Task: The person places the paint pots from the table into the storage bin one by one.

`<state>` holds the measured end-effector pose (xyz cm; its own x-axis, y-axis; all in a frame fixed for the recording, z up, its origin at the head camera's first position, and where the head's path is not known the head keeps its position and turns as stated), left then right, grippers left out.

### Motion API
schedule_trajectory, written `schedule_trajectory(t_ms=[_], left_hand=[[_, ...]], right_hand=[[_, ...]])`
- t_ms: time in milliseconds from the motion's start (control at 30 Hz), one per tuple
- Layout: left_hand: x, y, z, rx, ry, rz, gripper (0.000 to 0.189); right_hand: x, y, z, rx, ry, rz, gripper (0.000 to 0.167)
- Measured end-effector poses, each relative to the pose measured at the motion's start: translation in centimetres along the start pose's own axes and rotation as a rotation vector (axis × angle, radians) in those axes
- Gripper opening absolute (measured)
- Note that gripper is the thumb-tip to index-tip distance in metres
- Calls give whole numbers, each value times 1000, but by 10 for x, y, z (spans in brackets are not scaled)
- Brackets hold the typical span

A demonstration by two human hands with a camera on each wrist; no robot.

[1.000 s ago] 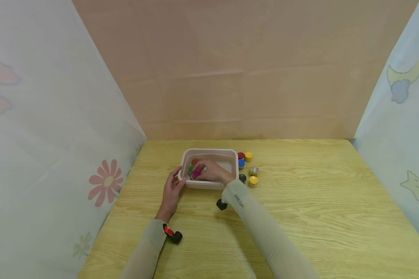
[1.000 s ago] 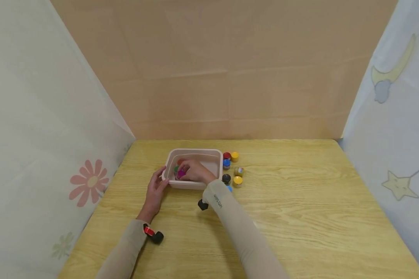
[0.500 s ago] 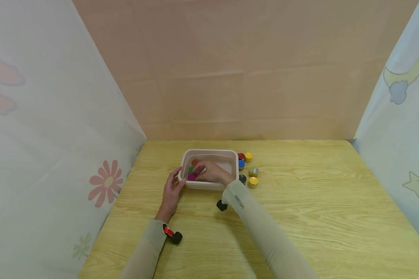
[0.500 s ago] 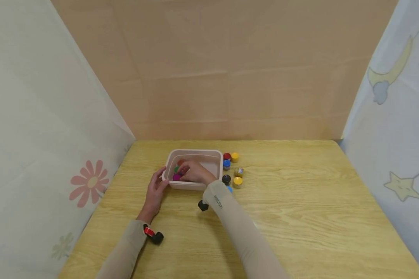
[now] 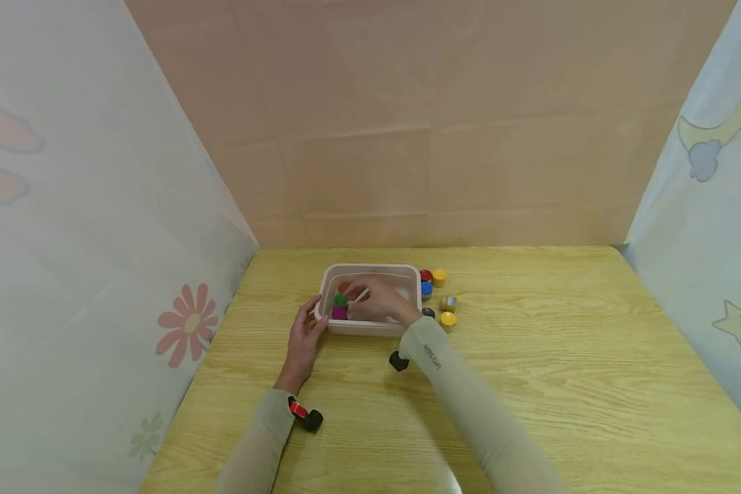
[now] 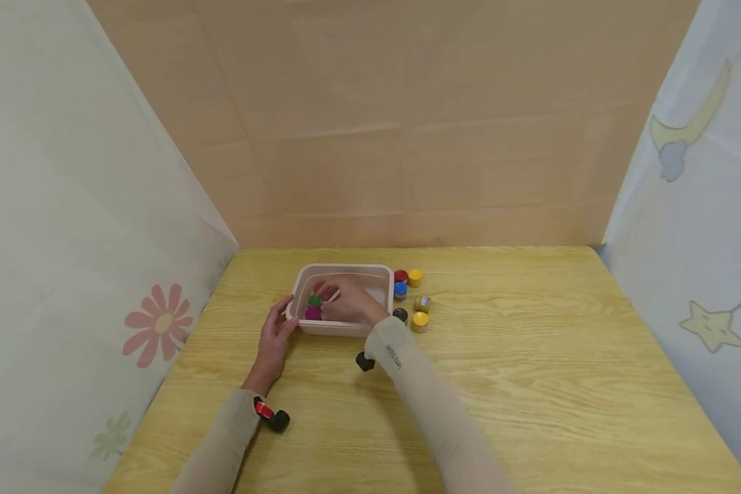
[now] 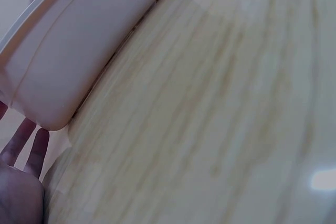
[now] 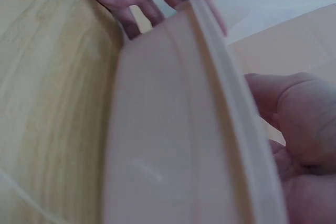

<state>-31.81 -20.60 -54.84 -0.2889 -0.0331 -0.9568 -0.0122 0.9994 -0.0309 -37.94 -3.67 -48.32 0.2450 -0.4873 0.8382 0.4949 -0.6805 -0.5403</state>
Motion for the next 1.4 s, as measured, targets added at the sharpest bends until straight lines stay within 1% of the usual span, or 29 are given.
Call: schedule_trajectory(t_ms=[133, 200, 267, 433, 600, 733, 867, 967, 1100, 1300, 1400], left_hand=[[-2, 0, 0, -16, 20, 1, 50], [-2, 1, 0, -15, 23, 1, 50], [-2, 1, 1, -14, 27, 2, 51], [0, -1, 1, -19, 30, -4, 51], [-1, 0, 1, -15, 21, -22, 51], [-1, 1, -1, -9, 21, -23, 51], [1, -3, -2, -11, 20, -35, 50], [1, -5, -2, -20, 20, -35, 50], [-1, -3, -1, -23, 25, -14, 51], [-3, -1, 0, -30, 37, -14, 52], [-3, 0, 0, -27, 36, -17, 52]], right_hand=[[1, -17, 9, -4, -10, 13, 37], [0, -29, 16, -24, -3, 35, 33], [-3, -42, 24, -47, 17, 50, 32], [-18, -75, 45, -103, 77, 52, 33], [-32, -108, 68, -168, 92, 74, 33], [-39, -128, 82, -200, 106, 80, 35], [-49, -138, 88, -201, 126, 95, 35], [-61, -142, 91, -211, 149, 121, 36], [-81, -148, 99, -239, 180, 134, 37], [-110, -146, 105, -232, 216, 116, 36], [-118, -141, 106, -215, 224, 115, 35]])
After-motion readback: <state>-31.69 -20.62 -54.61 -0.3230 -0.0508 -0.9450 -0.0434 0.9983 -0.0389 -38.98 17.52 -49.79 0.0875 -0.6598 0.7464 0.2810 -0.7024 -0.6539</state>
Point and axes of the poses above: each hand's wrist, its own z-axis away from the middle knuckle, its own y-axis out of the palm, x = y × z, the point moved 9 cm from there along -z, towards the middle knuckle, and after that the axes turned 6 degrees about y, right-handed, at the moved point
